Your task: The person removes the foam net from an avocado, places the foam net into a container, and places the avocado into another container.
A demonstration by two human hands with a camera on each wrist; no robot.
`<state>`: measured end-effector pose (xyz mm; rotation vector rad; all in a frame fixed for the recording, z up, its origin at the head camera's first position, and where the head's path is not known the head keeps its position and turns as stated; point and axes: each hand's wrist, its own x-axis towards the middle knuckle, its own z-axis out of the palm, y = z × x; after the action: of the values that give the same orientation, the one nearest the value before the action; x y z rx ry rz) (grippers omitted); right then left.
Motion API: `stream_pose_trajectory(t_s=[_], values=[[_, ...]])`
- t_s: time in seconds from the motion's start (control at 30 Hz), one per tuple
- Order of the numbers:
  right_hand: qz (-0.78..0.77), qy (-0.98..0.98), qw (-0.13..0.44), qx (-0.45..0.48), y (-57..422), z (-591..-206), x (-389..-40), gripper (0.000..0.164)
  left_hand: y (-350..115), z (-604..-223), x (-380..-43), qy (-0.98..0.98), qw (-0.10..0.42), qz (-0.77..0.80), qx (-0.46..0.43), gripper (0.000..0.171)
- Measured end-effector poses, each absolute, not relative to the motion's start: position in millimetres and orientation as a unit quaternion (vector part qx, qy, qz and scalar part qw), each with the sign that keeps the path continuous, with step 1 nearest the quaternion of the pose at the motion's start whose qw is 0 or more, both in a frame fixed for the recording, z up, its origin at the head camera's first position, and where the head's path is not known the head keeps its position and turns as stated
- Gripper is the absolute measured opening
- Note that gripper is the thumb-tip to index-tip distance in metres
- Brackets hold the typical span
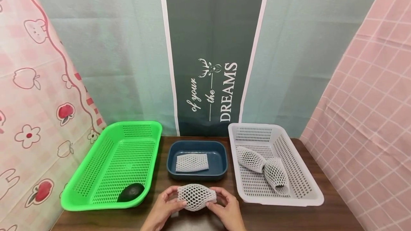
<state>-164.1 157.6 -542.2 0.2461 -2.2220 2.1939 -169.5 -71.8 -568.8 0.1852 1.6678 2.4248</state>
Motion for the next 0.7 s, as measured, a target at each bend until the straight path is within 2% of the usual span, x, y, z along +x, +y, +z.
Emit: stream_pose_trajectory(t_s=[0.13,0.37,0.7], values=[[0.697,-0.714,-0.01,0.065,157,-546,-161,0.045,-71,-559,-163,0.564,0.102,0.818,0.051,0.045],[0.699,-0.712,-0.019,0.062,157,-554,-159,0.046,-71,-558,-159,0.574,0.117,0.81,0.024,0.048],[0.68,-0.729,-0.016,0.071,157,-566,-157,0.045,-72,-565,-159,0.598,0.104,0.794,0.028,0.049]])
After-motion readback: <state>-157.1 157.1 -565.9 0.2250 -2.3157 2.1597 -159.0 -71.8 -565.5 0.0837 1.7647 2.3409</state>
